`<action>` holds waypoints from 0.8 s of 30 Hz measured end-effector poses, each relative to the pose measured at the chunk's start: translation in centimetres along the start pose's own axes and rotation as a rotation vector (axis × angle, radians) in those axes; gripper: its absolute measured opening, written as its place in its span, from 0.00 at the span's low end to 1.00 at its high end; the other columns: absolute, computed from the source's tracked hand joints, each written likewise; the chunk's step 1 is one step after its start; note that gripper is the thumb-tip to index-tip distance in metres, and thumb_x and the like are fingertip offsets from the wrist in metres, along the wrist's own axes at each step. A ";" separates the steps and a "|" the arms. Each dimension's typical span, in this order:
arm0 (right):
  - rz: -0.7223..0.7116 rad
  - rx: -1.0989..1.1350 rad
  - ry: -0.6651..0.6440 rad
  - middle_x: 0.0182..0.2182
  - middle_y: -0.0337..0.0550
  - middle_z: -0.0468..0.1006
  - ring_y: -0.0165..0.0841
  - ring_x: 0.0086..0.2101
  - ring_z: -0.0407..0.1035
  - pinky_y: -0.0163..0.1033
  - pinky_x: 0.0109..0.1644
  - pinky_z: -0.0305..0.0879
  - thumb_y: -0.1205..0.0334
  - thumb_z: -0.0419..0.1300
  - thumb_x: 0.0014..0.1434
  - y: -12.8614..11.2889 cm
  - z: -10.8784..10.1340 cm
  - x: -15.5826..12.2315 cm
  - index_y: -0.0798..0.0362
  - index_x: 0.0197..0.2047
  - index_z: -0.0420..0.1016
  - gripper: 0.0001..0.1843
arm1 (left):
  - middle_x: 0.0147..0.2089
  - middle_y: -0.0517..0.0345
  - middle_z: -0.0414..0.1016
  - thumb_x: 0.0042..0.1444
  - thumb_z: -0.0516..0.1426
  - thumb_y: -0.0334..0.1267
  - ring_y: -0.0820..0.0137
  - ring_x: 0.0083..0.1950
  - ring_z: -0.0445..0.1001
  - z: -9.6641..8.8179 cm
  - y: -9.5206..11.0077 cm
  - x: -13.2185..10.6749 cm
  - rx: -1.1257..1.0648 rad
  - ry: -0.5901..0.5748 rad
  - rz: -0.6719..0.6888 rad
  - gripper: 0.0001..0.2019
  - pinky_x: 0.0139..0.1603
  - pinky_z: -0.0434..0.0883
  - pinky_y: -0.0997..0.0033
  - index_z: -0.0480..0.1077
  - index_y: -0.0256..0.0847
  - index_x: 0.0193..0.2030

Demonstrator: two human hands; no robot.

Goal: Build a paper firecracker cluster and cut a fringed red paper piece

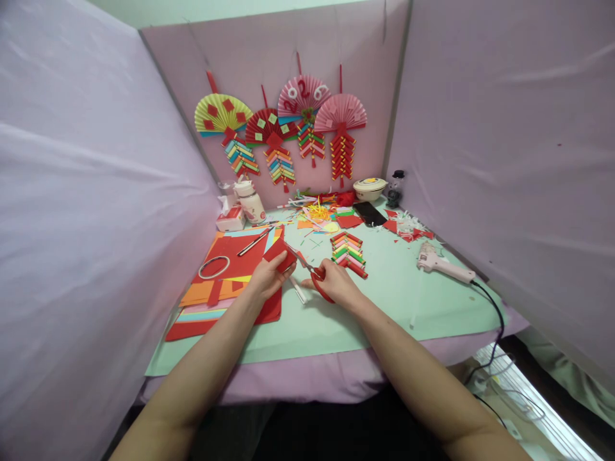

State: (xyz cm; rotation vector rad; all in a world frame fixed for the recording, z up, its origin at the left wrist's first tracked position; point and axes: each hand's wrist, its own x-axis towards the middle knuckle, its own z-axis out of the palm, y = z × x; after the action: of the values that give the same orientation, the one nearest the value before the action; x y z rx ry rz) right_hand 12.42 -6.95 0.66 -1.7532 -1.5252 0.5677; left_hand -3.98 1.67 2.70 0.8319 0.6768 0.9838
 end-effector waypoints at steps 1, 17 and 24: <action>-0.002 0.000 -0.007 0.24 0.35 0.71 0.31 0.26 0.63 0.34 0.28 0.52 0.46 0.63 0.47 0.0 0.0 0.0 0.50 0.27 0.59 0.20 | 0.41 0.55 0.78 0.46 0.66 0.33 0.69 0.42 0.77 0.0 0.0 0.0 0.017 -0.019 -0.006 0.13 0.47 0.72 0.66 0.74 0.39 0.40; -0.016 0.012 0.008 0.22 0.35 0.70 0.30 0.24 0.61 0.34 0.27 0.51 0.44 0.62 0.48 0.0 -0.1 0.0 0.50 0.25 0.57 0.22 | 0.40 0.53 0.78 0.47 0.66 0.34 0.68 0.39 0.77 -0.1 -0.2 -0.2 0.060 -0.075 -0.055 0.14 0.43 0.74 0.66 0.73 0.38 0.42; -0.004 0.014 0.013 0.22 0.34 0.69 0.30 0.24 0.61 0.34 0.27 0.52 0.45 0.62 0.47 0.0 0.0 0.0 0.50 0.25 0.57 0.21 | 0.41 0.53 0.78 0.47 0.66 0.34 0.68 0.39 0.77 -0.2 -0.3 0.0 0.048 -0.083 -0.049 0.14 0.42 0.74 0.68 0.73 0.39 0.41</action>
State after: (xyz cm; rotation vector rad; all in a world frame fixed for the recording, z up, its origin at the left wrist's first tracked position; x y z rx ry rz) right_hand 12.37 -6.93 0.66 -1.7396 -1.5118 0.5625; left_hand -4.03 1.60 2.32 0.8895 0.6489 0.8869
